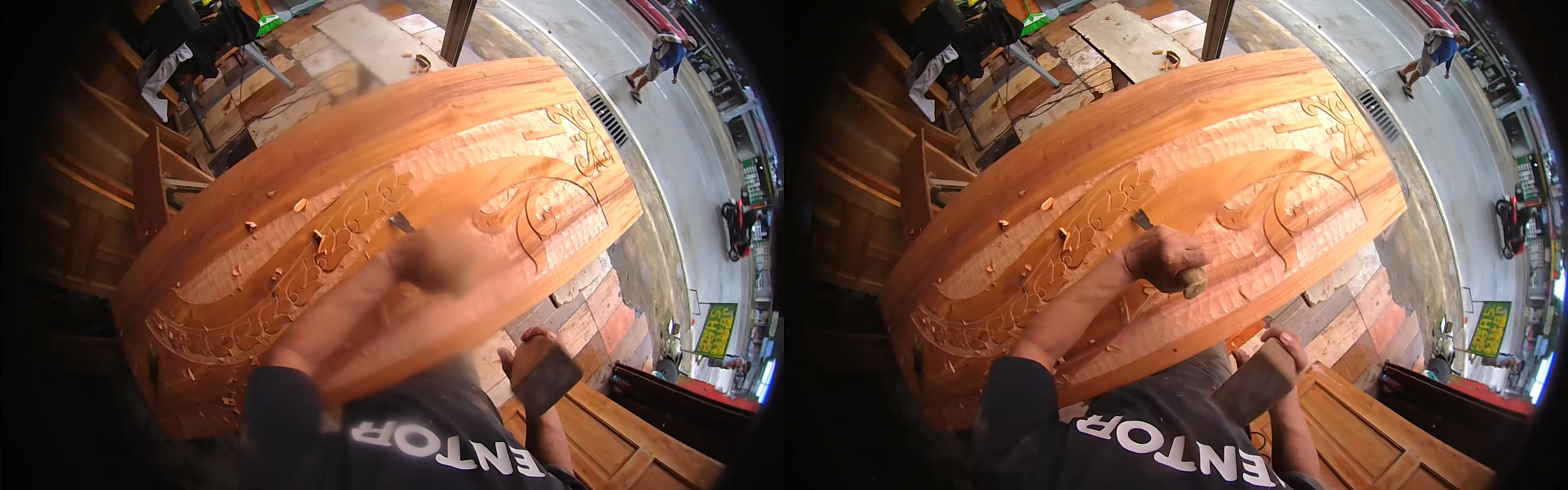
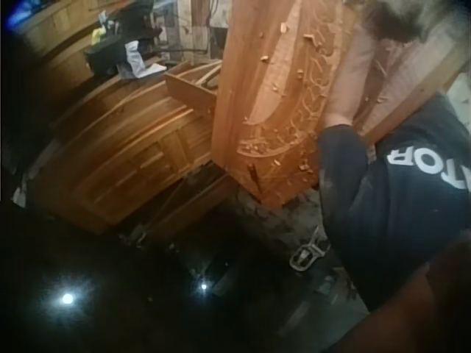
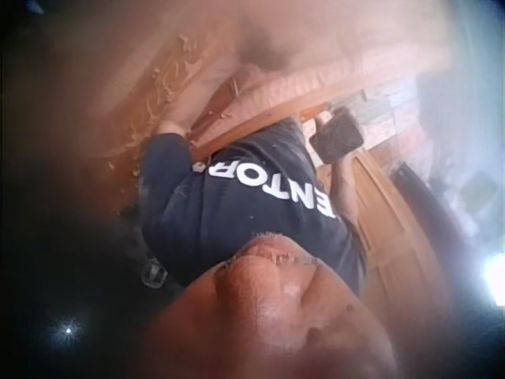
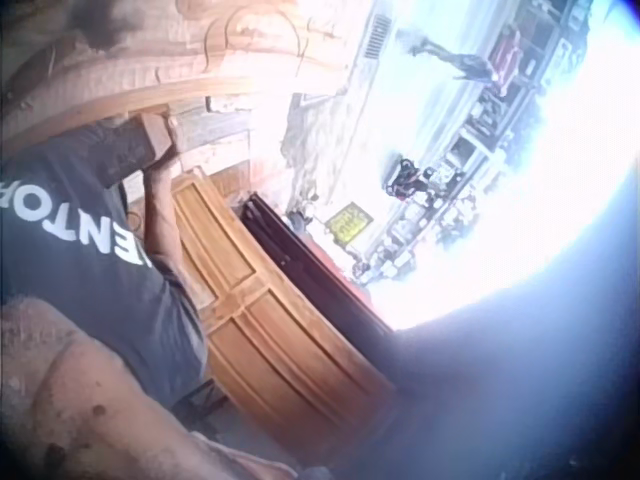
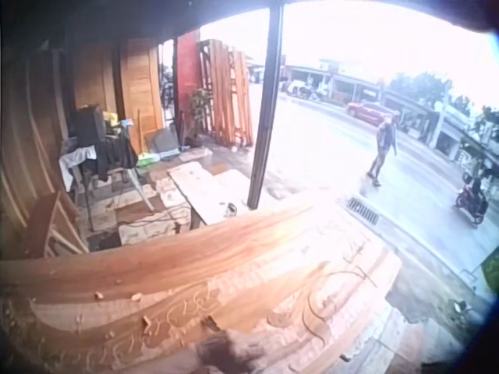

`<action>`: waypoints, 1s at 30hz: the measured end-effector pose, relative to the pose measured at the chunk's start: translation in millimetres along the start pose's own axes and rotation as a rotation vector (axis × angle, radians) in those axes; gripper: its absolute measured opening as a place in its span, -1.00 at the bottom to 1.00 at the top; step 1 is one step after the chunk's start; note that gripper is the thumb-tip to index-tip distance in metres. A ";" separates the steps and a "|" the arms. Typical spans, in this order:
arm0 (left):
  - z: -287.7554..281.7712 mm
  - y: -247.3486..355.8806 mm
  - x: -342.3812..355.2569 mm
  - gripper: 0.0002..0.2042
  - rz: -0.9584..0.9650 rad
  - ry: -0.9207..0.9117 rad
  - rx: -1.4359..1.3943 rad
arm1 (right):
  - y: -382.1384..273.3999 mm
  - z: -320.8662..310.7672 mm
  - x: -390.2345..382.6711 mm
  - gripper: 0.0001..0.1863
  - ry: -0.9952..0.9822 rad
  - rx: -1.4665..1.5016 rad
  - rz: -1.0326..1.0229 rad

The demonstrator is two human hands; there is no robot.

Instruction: The person carves a decorative floral pattern into a large wooden panel by striking a chisel with a wooden mallet.

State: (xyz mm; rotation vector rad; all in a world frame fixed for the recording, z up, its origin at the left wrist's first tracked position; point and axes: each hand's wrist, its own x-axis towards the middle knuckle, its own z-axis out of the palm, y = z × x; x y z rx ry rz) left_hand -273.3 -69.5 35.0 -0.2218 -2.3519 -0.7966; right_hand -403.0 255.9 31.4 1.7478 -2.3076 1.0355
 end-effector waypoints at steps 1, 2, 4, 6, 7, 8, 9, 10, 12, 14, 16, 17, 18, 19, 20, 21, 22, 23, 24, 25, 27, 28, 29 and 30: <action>-1.4 0.2 -1.9 -0.88 0.001 -0.064 -0.051 | 0.3 8.2 16.1 -0.06 0.225 0.249 -0.128; -5.0 -1.4 1.2 -0.88 0.011 -0.101 -0.078 | 5.1 16.2 31.1 -0.14 0.256 0.244 -0.237; -10.3 -6.0 -5.3 -0.85 0.063 -0.193 -0.097 | 13.8 29.6 62.6 -0.36 0.163 0.111 -0.392; -0.2 -16.1 -21.0 -0.83 0.118 -0.252 -0.083 | 19.7 40.8 89.5 -0.58 -0.020 -0.029 -0.387; -0.6 -18.8 -23.4 -0.82 0.122 -0.250 -0.065 | 14.0 47.9 101.4 -0.65 -0.083 -0.036 -0.348; -2.3 -20.0 -28.0 -0.83 0.130 -0.272 -0.108 | 0.7 40.7 104.3 -0.59 -0.060 -0.089 -0.393; -8.9 -15.9 -24.8 -0.84 0.138 -0.292 -0.156 | -6.6 36.8 100.7 -0.60 -0.021 -0.042 -0.412; -13.3 -13.4 -22.3 -0.84 0.140 -0.289 -0.161 | -12.2 36.1 98.3 -0.60 0.044 0.013 -0.468; -18.7 -11.6 -19.5 -0.87 0.151 -0.326 -0.155 | -15.7 35.8 93.2 -0.59 0.107 0.160 -0.589; -18.8 -13.7 -23.3 -0.90 0.206 -0.349 -0.073 | -12.7 45.2 102.7 -0.61 -0.036 0.005 -0.549; -2.1 -22.0 -37.5 -0.91 0.257 -0.356 0.001 | -3.0 52.1 110.9 -0.63 -0.205 -0.169 -0.538; 9.9 -29.4 -50.6 -0.91 0.318 -0.295 0.075 | -5.2 48.3 109.2 -0.63 -0.205 -0.166 -0.542; 18.6 -36.8 -60.3 -0.90 0.378 -0.238 0.148 | -14.1 40.5 111.9 -0.61 -0.223 -0.154 -0.578; 20.2 -34.9 -67.4 -0.90 0.372 -0.244 0.142 | -24.3 32.6 109.0 -0.59 -0.247 -0.140 -0.607; 21.8 -32.7 -74.5 -0.90 0.330 -0.256 0.133 | -29.2 29.3 103.3 -0.58 -0.223 -0.135 -0.650; 22.3 -32.5 -75.5 -0.90 0.299 -0.263 0.131 | -29.7 28.1 97.4 -0.64 -0.151 -0.096 -0.712; 22.5 -32.4 -76.4 -0.90 0.268 -0.270 0.129 | -26.1 35.5 92.7 -0.65 -0.039 -0.038 -0.742; 22.5 -32.5 -77.2 -0.90 0.237 -0.277 0.128 | -24.0 42.4 89.3 -0.66 0.073 0.021 -0.771; 22.6 -33.4 -78.9 -0.90 0.204 -0.286 0.127 | -23.3 45.7 98.5 -0.67 -0.053 -0.091 -0.650; 23.6 -33.6 -79.6 -0.90 0.209 -0.288 0.122 | -21.4 47.5 110.5 -0.68 -0.180 -0.205 -0.521; 19.3 -35.2 -80.2 -0.90 0.224 -0.304 0.128 | -16.4 50.2 115.2 -0.67 -0.202 -0.159 -0.510; 15.4 -31.5 -79.2 -0.90 0.233 -0.316 0.127 | -29.2 41.5 115.2 -0.67 -0.177 -0.156 -0.550; 10.7 -31.8 -76.5 -0.90 0.238 -0.325 0.135 | -36.6 35.5 116.8 -0.66 -0.152 -0.153 -0.589; 7.4 -32.8 -71.6 -0.90 0.245 -0.327 0.135 | -37.9 31.0 116.1 -0.65 -0.092 -0.082 -0.657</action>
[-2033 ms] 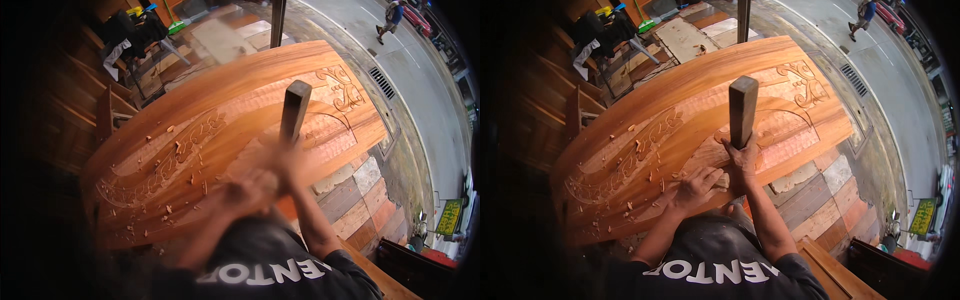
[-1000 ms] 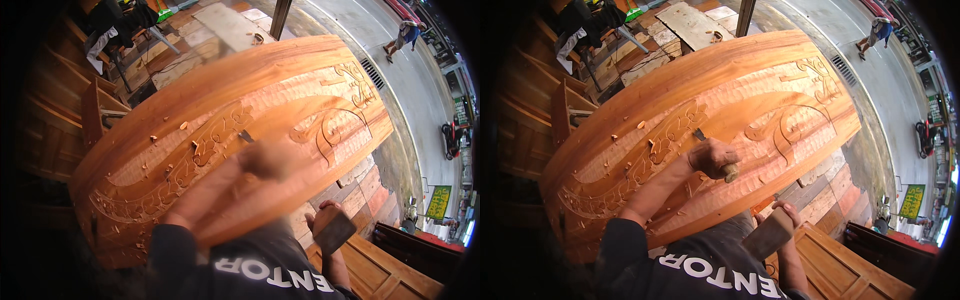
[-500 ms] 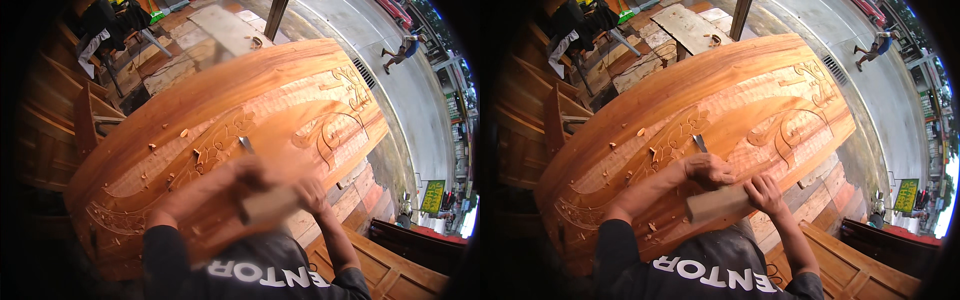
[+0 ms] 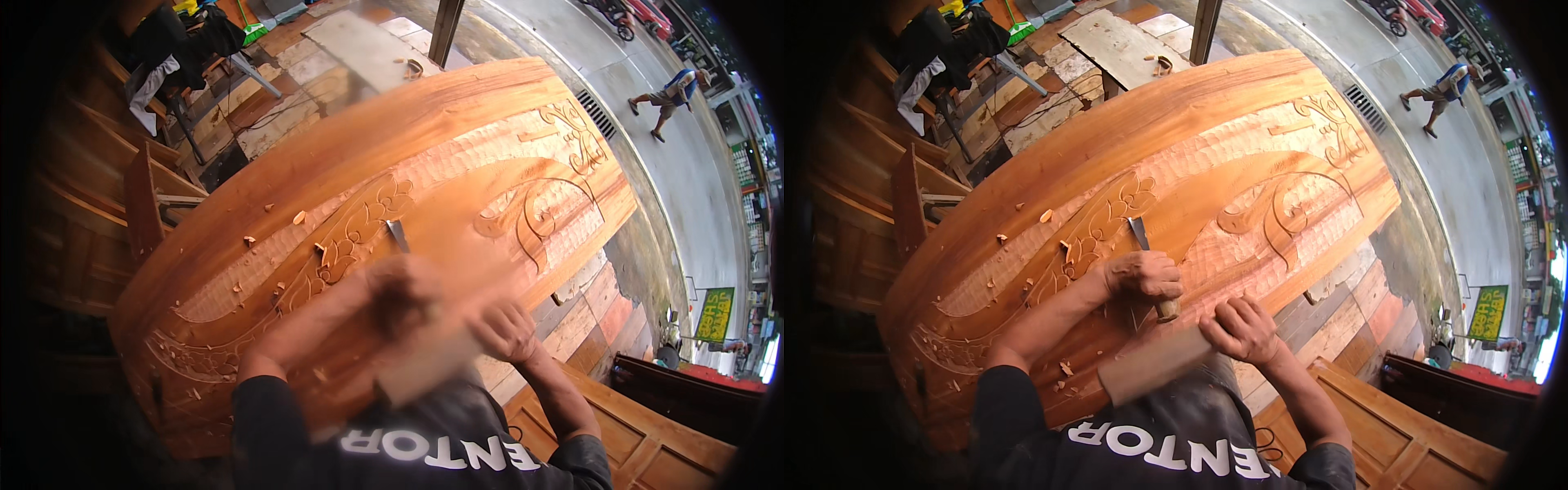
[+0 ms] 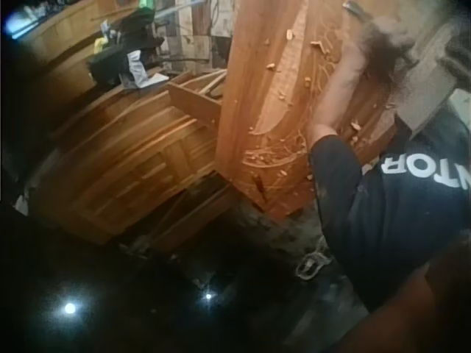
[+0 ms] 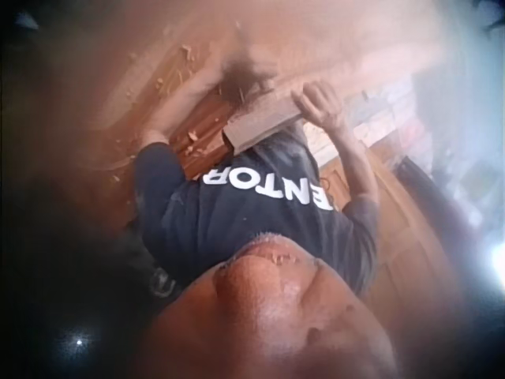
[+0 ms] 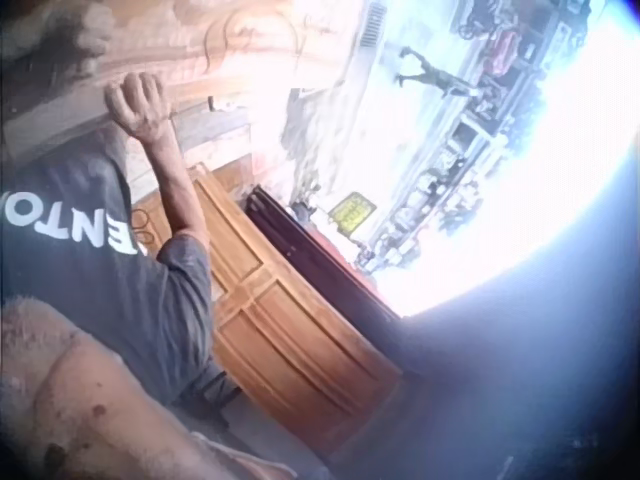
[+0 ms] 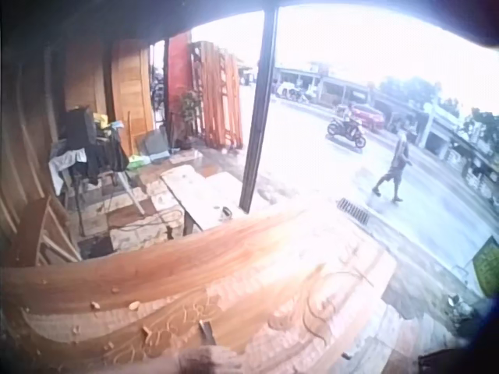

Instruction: The person carves a decorative floral pattern into a large wooden panel by striking a chisel with a wooden mallet.

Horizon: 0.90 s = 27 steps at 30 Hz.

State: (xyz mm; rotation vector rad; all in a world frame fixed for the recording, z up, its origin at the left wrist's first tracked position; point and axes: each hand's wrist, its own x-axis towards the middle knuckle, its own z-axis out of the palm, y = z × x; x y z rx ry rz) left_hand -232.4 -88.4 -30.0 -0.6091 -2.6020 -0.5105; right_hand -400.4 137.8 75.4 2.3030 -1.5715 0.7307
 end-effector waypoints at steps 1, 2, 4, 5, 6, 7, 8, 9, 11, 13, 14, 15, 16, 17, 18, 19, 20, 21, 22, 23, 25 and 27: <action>-3.8 0.5 2.8 -0.90 0.016 -0.006 0.003 | -4.4 3.4 -5.2 -0.60 0.101 0.002 -0.067; -7.5 2.0 5.6 -0.90 0.032 -0.009 0.007 | -2.5 11.8 -10.0 -0.58 0.112 0.008 -0.065; -13.4 2.6 8.3 -0.90 0.064 -0.013 0.030 | 10.5 28.1 -18.2 -0.56 -0.041 -0.008 -0.003; -14.7 1.9 8.7 -0.90 0.066 -0.004 0.030 | 15.4 31.3 -21.6 -0.55 -0.207 -0.029 0.061; -14.4 2.9 4.0 -0.90 0.064 -0.002 0.042 | 12.1 29.7 -18.5 -0.54 -0.139 -0.041 0.035; -7.3 7.6 -3.3 -0.89 0.023 0.010 0.015 | 6.1 22.2 -11.5 -0.54 -0.136 -0.032 0.033; -2.2 5.1 -11.1 -0.89 -0.017 0.025 0.005 | -0.4 12.6 -3.4 -0.52 -0.078 -0.011 0.003; -2.2 2.9 -7.7 -0.88 -0.039 0.046 -0.015 | -5.2 4.3 -2.3 -0.49 -0.026 -0.007 -0.018; -2.3 3.9 -2.7 -0.87 -0.026 0.110 -0.025 | -4.8 19.9 -21.4 -0.49 0.095 -0.004 -0.087; -13.3 4.1 7.6 -0.86 0.020 0.153 -0.007 | 2.8 32.8 -29.6 -0.53 -0.131 -0.043 0.047; -19.1 5.1 11.0 -0.86 0.014 0.069 0.014 | 12.0 38.9 -29.9 -0.54 -0.106 -0.081 -0.010; -24.1 6.5 7.4 -0.86 -0.006 -0.021 0.044 | 7.1 36.0 -25.0 -0.54 -0.101 -0.071 -0.016; -25.2 4.5 4.5 -0.86 -0.009 -0.024 0.046 | -0.8 25.5 -15.8 -0.53 -0.089 -0.069 -0.039; -25.4 2.3 1.5 -0.86 -0.018 -0.041 0.021 | -6.6 20.2 -11.7 -0.51 -0.077 -0.067 -0.062; -24.4 1.7 1.7 -0.87 -0.020 -0.055 -0.009 | -6.2 22.0 -19.3 -0.45 -0.042 -0.011 -0.091; -22.5 2.5 2.7 -0.87 -0.017 -0.056 -0.011 | -4.9 25.2 -23.5 -0.45 -0.043 -0.013 -0.088; -20.3 4.1 4.1 -0.87 0.025 0.036 0.019 | -2.6 27.6 -26.2 -0.44 -0.017 0.001 -0.059; -19.8 5.0 6.5 -0.88 0.051 0.082 0.030 | 0.2 30.9 -29.0 -0.43 0.009 0.012 -0.029; -20.0 4.3 8.6 -0.88 0.074 0.130 0.046 | 4.1 40.9 -31.2 -0.44 -0.158 -0.095 0.092; -21.3 2.9 9.4 -0.88 0.055 0.073 -0.006 | 2.9 38.4 -36.4 -0.44 -0.159 -0.099 0.096; -28.0 2.3 3.2 -0.88 0.016 0.004 -0.048 | -5.2 25.0 -13.4 -0.47 -0.091 -0.068 0.060; -32.5 1.9 3.3 -0.85 -0.018 -0.008 -0.120 | -2.4 25.2 -10.1 -0.47 -0.027 -0.043 0.038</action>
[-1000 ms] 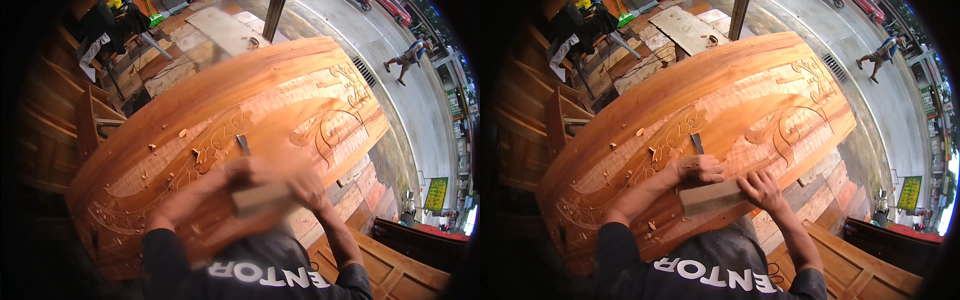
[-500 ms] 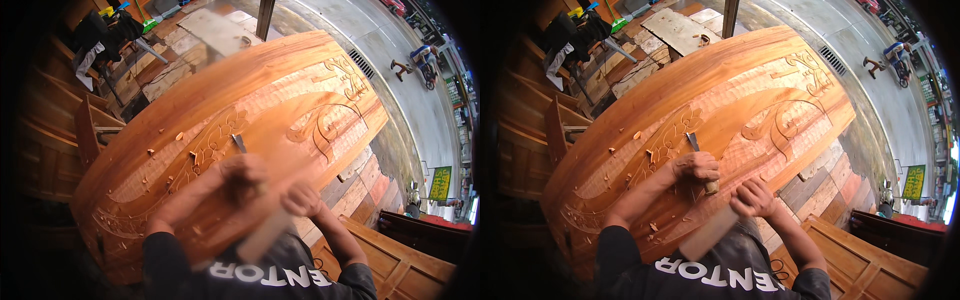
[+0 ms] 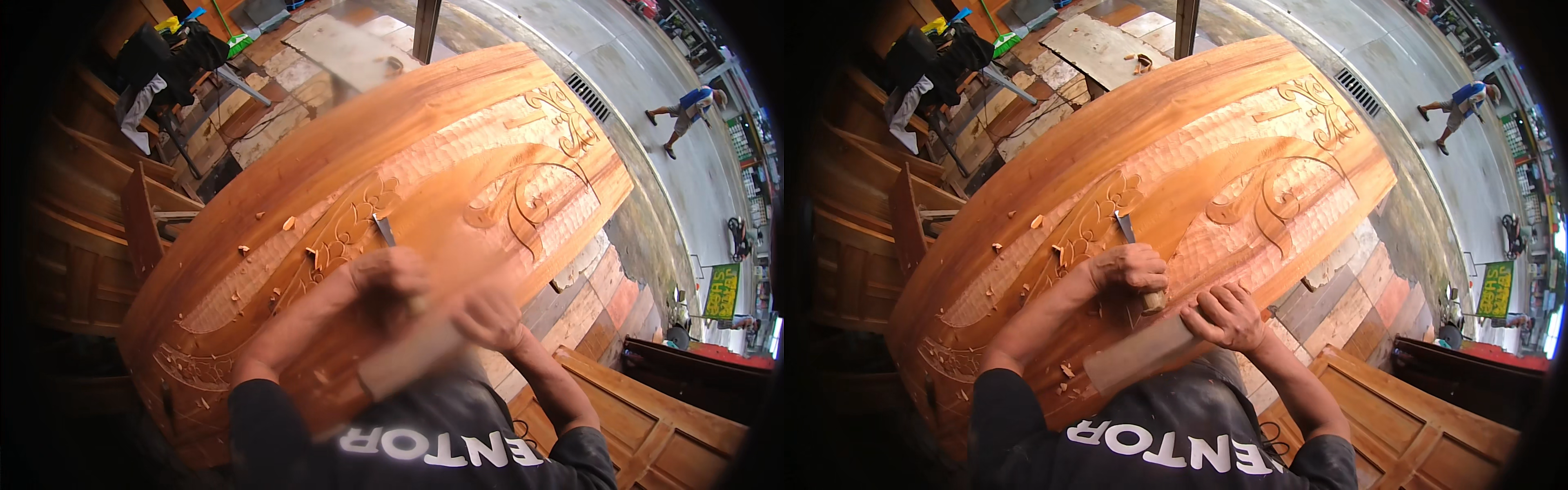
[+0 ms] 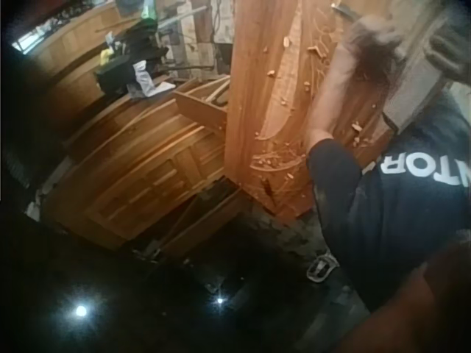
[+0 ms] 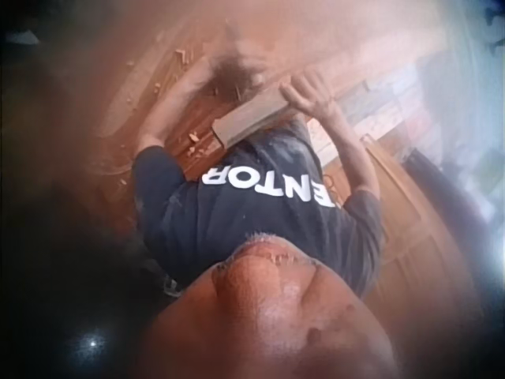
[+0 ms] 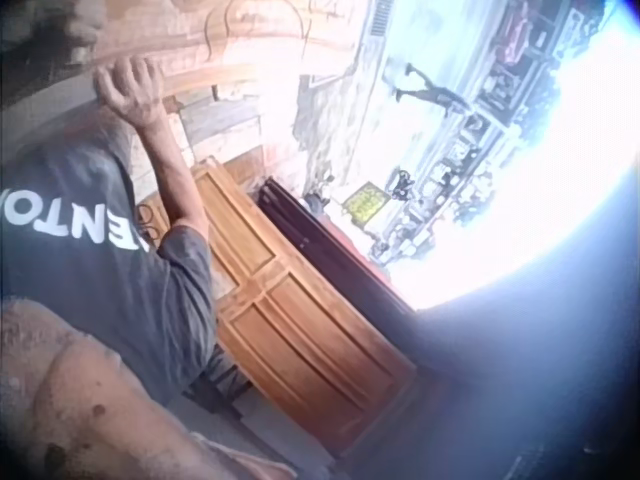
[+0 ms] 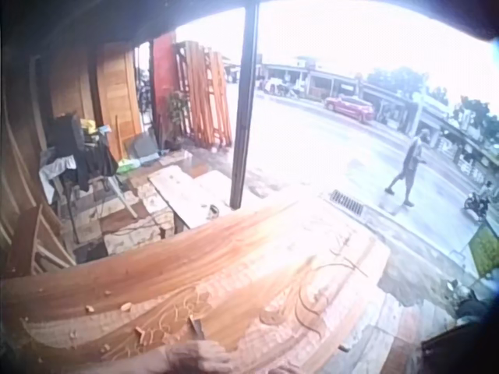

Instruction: The person carves a decorative floral pattern into a large wooden panel by striking a chisel with a wooden mallet.

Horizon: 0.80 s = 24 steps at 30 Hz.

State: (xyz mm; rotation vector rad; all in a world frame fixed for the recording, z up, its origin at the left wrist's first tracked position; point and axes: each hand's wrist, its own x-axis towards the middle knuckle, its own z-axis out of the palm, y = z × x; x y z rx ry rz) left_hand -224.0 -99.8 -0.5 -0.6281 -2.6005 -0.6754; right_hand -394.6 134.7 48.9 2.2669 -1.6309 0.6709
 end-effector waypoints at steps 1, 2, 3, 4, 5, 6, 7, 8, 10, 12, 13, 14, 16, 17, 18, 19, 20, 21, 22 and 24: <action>-2.0 -0.5 1.9 -0.85 0.004 0.002 -0.001 | 4.1 3.4 -3.1 -0.50 0.067 0.038 -0.033; -4.3 -1.3 3.6 -0.85 0.008 0.009 -0.033 | 6.2 4.5 -4.9 -0.52 0.133 0.077 -0.066; -7.2 -1.1 5.1 -0.85 0.011 0.012 -0.051 | 1.2 4.2 -6.3 -0.56 -0.091 -0.015 0.077; -10.6 -2.0 6.6 -0.85 0.014 0.016 -0.067 | 2.4 4.0 -5.7 -0.56 -0.092 -0.017 0.079; -14.2 -2.3 7.9 -0.86 -0.005 0.026 -0.080 | 5.1 4.0 -4.2 -0.57 -0.023 -0.015 0.081; -17.8 -2.4 8.4 -0.86 -0.028 0.036 -0.089 | 7.8 4.6 -1.7 -0.57 0.050 -0.011 0.079; -18.4 -4.1 8.7 -0.86 -0.030 0.036 -0.086 | 10.7 5.7 -1.7 -0.53 0.114 0.011 0.064; -17.6 -6.3 9.3 -0.87 -0.036 0.086 -0.087 | 12.1 4.5 1.1 -0.53 0.115 0.012 0.062; -12.1 -4.9 4.9 -0.87 -0.049 0.134 -0.094 | 10.0 1.9 4.6 -0.53 0.044 0.014 0.179; -6.6 0.8 -1.6 -0.89 -0.085 0.295 -0.054 | 9.8 0.7 -7.3 -0.51 0.041 0.027 0.186; -2.6 7.9 0.4 -0.89 -0.081 0.298 -0.055 | 7.8 -4.3 -16.0 -0.49 0.088 0.033 0.217; 2.4 19.6 2.5 -0.89 -0.099 0.300 0.008 | 6.6 -8.9 -24.7 -0.47 0.136 0.040 0.248; 11.1 29.1 12.7 -0.88 -0.130 0.298 0.064 | 2.6 -5.4 -44.7 -0.44 0.220 0.075 0.268; 20.7 27.8 26.1 -0.89 -0.121 0.357 0.047 | 0.4 -5.2 -50.2 -0.43 0.226 0.093 0.309; 20.5 24.2 39.8 -0.89 -0.120 0.388 0.055 | 0.8 -6.2 -54.3 -0.43 0.235 0.105 0.350; 20.2 21.1 53.1 -0.88 -0.120 0.419 0.064 | 4.2 -4.6 -57.7 -0.41 0.242 0.098 0.352; 19.7 18.3 66.3 -0.88 -0.119 0.450 0.074 | 7.6 -6.3 -59.3 -0.41 0.240 0.102 0.349; 16.0 15.2 72.1 -0.87 -0.132 0.453 0.059 | 9.9 -8.0 -59.9 -0.41 0.243 0.089 0.347; 14.1 12.5 73.6 -0.87 -0.139 0.443 0.061 | 12.3 -10.0 -59.5 -0.41 0.245 0.076 0.345; 8.8 4.8 77.0 -0.85 -0.148 0.422 0.062 | 20.0 -16.6 -52.4 -0.43 0.242 0.093 0.338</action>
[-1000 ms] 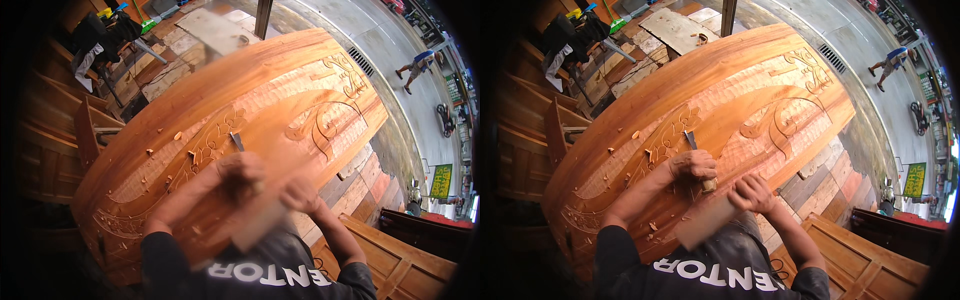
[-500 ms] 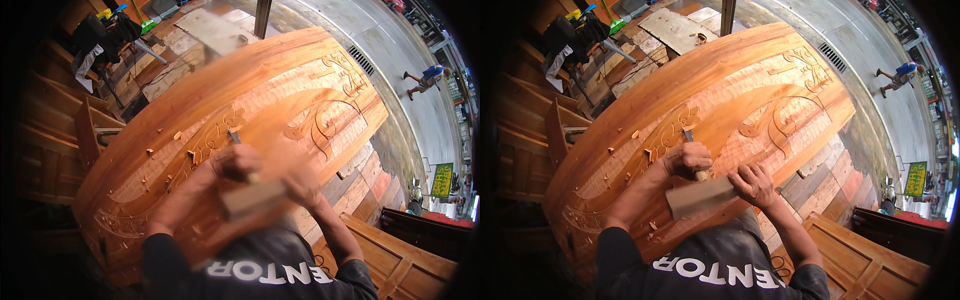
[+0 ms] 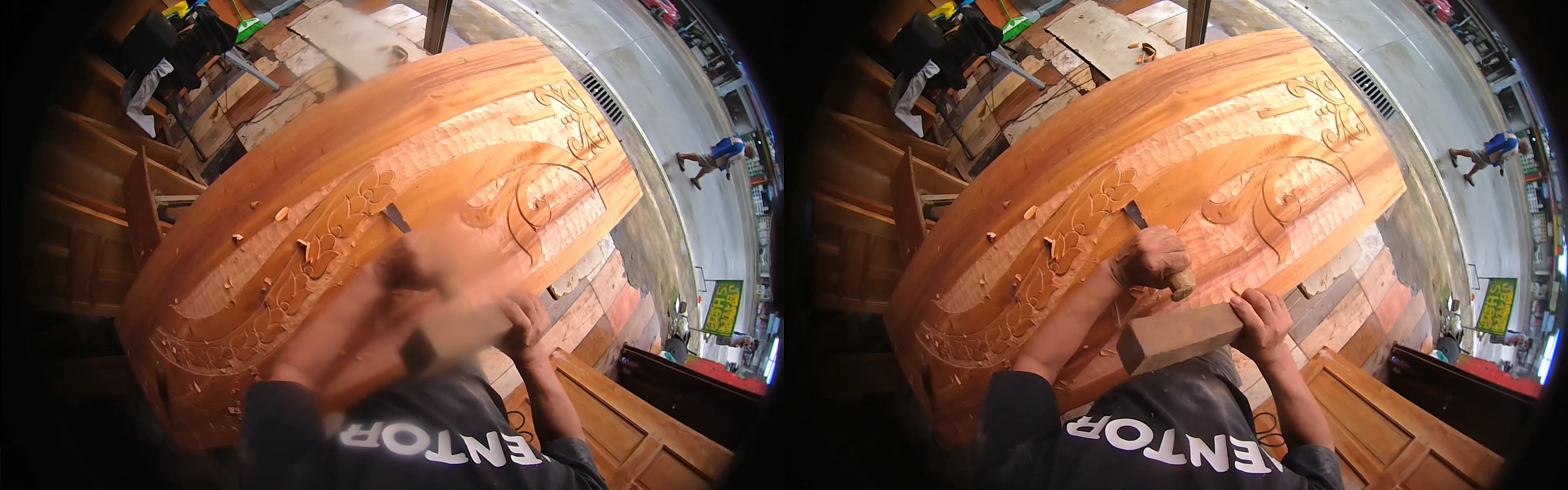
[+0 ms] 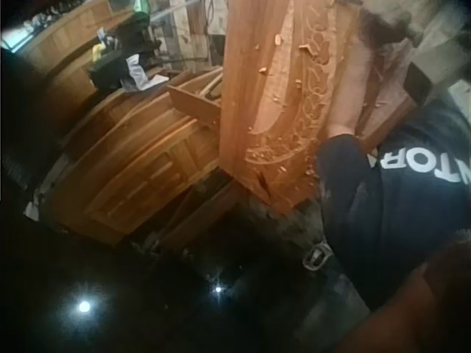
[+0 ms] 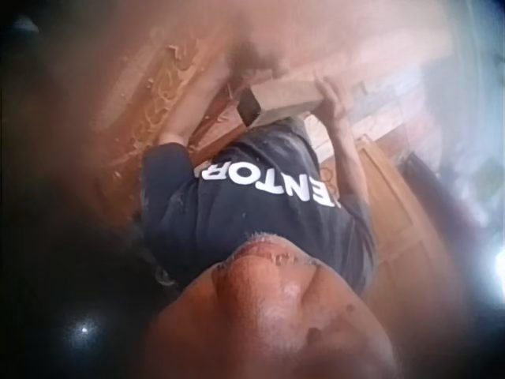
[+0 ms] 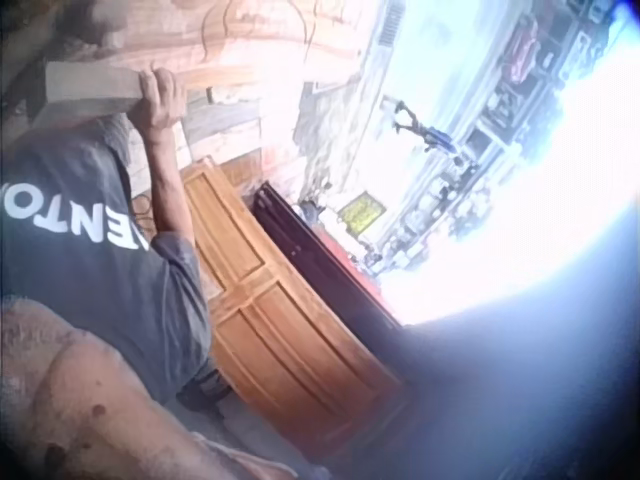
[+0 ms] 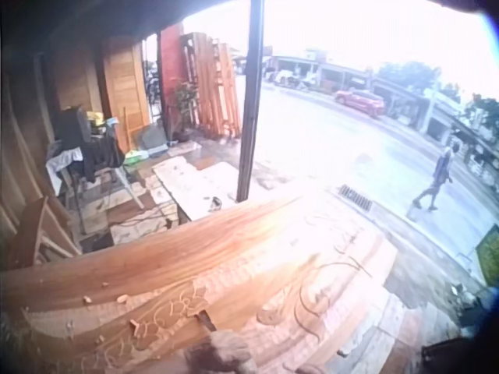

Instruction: The person carves a decorative floral pattern into a large wooden panel by striking a chisel with a wooden mallet.

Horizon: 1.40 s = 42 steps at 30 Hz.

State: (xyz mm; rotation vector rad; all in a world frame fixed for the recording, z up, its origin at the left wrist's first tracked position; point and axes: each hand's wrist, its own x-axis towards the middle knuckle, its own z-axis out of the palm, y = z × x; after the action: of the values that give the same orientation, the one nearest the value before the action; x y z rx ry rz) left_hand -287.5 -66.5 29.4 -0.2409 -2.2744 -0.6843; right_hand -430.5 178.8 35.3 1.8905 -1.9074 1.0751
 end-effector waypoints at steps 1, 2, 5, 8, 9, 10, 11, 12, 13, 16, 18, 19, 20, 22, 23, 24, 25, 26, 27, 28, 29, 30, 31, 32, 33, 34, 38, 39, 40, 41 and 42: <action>-4.3 2.0 7.3 -0.85 -0.037 -0.013 -0.036 | 2.1 -3.4 6.3 -0.45 -0.004 0.009 -0.004; -1.9 -0.3 5.1 -0.85 -0.057 -0.020 -0.052 | 3.7 -7.0 11.2 -0.45 -0.008 0.016 -0.004; 7.4 -6.6 -19.8 -0.84 -0.108 0.044 -0.026 | 2.1 -15.3 32.5 -0.48 0.064 0.166 -0.088; 13.3 -10.0 -15.4 -0.85 -0.077 0.100 -0.025 | 20.9 7.4 33.9 -0.47 0.213 0.134 -0.223; 11.5 -11.7 -17.1 -0.85 -0.070 0.110 -0.019 | 32.0 2.6 38.5 -0.52 -0.115 0.056 -0.225; 9.4 -13.4 -21.8 -0.84 -0.058 0.010 -0.011 | 34.2 10.2 49.1 -0.55 -0.286 -0.037 -0.179; 10.0 -14.8 -25.0 -0.84 -0.053 -0.039 -0.004 | 39.3 10.3 51.5 -0.57 -0.278 -0.031 -0.244; 6.6 -13.2 -24.2 -0.83 -0.050 -0.090 0.006 | 44.8 12.6 55.1 -0.60 -0.264 -0.018 -0.317; 4.4 -10.2 -21.3 -0.82 -0.044 -0.091 0.028 | 41.7 9.9 55.7 -0.58 -0.251 0.001 -0.315; 3.2 -9.5 -24.0 -0.81 -0.050 -0.116 0.052 | 40.1 6.6 46.5 -0.54 -0.180 0.075 -0.334; 2.6 -11.5 -26.5 -0.81 -0.062 -0.142 0.053 | 46.3 15.4 49.0 -0.52 -0.242 0.051 -0.330; 1.8 -14.8 -26.1 -0.81 -0.054 -0.143 0.032 | 51.1 24.6 52.6 -0.55 -0.232 -0.001 -0.347; 2.1 -16.1 -25.5 -0.80 -0.045 -0.144 0.011 | 50.7 20.5 53.3 -0.55 -0.233 0.000 -0.347; 3.3 -14.9 -28.4 -0.80 -0.070 -0.150 0.037 | 47.7 14.5 62.1 -0.52 -0.234 0.060 -0.357; 3.6 -14.8 -29.6 -0.80 -0.091 -0.153 0.058 | 48.2 17.0 62.9 -0.52 -0.230 0.066 -0.358; -0.5 -13.6 -18.3 -0.80 -0.085 -0.153 0.046 | 50.2 17.1 61.7 -0.50 -0.232 0.045 -0.326; -12.1 -9.6 0.3 -0.80 -0.127 -0.202 -0.018 | 52.8 18.1 60.0 -0.48 -0.234 0.027 -0.296; -9.9 -11.2 2.1 -0.80 -0.145 -0.227 -0.056 | 56.4 18.0 58.8 -0.46 -0.236 0.008 -0.265; -15.0 -7.9 2.6 -0.81 -0.175 -0.255 -0.077 | 55.0 15.8 64.4 -0.49 -0.269 0.052 -0.252; -9.7 -11.7 -8.6 -0.81 -0.166 -0.142 -0.023 | 53.4 12.1 67.4 -0.49 -0.264 0.058 -0.259; -4.7 -14.7 -19.5 -0.82 -0.156 -0.029 0.031 | 50.8 6.7 66.8 -0.51 -0.230 0.071 -0.231; -0.7 -15.0 -23.0 -0.82 -0.155 -0.029 0.034 | 50.4 1.4 62.4 -0.53 -0.200 0.079 -0.200; 1.5 -13.6 -24.5 -0.84 -0.163 -0.086 0.093 | 50.4 -2.8 54.5 -0.57 -0.138 0.106 -0.183; 2.7 -12.1 -25.9 -0.85 -0.172 -0.144 0.152 | 50.2 -7.4 50.5 -0.57 -0.136 0.109 -0.187; 4.7 -7.8 -16.7 -0.85 -0.167 -0.141 0.149 | 50.7 -12.5 46.3 -0.56 -0.126 0.126 -0.157; -1.6 6.7 1.0 -0.85 -0.163 -0.047 0.036 | 49.5 -14.4 45.5 -0.54 -0.111 0.167 -0.133; 1.3 0.6 48.6 -0.83 -0.132 0.013 -0.024 | 57.5 -18.5 34.6 -0.52 -0.074 0.124 -0.100; 0.0 -2.6 48.4 -0.82 -0.143 -0.037 0.034 | 57.3 -18.0 36.8 -0.52 -0.076 0.130 -0.102; -2.1 -5.9 49.2 -0.81 -0.149 -0.086 0.092 | 56.2 -18.4 40.2 -0.51 -0.058 0.138 -0.090; -0.7 -8.6 53.4 -0.83 -0.158 -0.040 0.005 | 55.6 -18.9 43.6 -0.50 -0.040 0.146 -0.078; -2.5 -9.2 61.8 -0.83 -0.162 -0.015 -0.041 | 56.4 -19.6 46.5 -0.50 -0.043 0.146 -0.078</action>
State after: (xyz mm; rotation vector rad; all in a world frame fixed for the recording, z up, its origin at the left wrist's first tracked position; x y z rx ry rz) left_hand -333.2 -77.5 70.6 -0.0817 -2.3137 -0.8160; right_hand -495.7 149.8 60.6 2.0638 -1.8055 1.1875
